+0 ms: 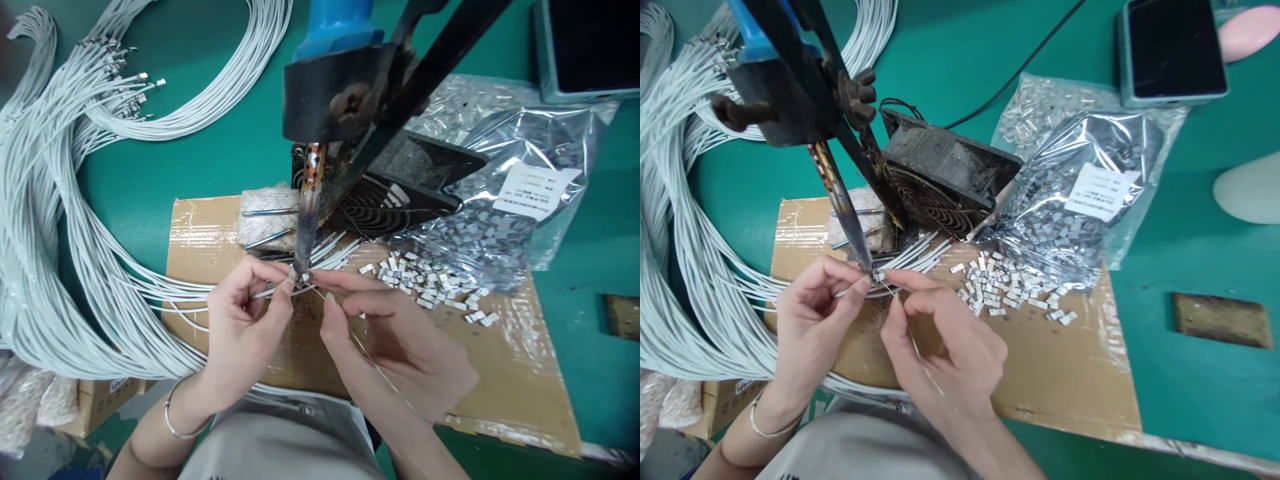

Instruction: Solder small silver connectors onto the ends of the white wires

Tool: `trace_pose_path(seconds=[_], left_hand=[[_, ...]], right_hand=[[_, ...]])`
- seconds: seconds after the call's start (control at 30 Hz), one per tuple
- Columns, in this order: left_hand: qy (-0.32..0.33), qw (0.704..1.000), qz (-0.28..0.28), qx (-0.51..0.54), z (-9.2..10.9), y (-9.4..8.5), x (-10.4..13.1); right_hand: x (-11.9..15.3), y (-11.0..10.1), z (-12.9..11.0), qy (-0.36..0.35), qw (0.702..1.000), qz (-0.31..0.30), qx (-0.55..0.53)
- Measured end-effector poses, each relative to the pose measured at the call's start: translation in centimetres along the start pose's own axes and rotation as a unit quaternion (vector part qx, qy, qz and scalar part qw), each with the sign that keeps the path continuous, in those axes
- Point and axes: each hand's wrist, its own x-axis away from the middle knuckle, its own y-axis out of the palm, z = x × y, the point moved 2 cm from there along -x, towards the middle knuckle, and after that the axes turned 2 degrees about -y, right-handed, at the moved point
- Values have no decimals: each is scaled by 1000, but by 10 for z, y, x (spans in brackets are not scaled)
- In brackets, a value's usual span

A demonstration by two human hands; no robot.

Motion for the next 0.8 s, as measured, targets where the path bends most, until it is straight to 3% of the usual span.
trace_pose_path(seconds=[0.8], left_hand=[[17, 1000, 15, -8, 3, 0, 1]], right_hand=[[-2, -1, -2, 0, 1000, -10, -9]])
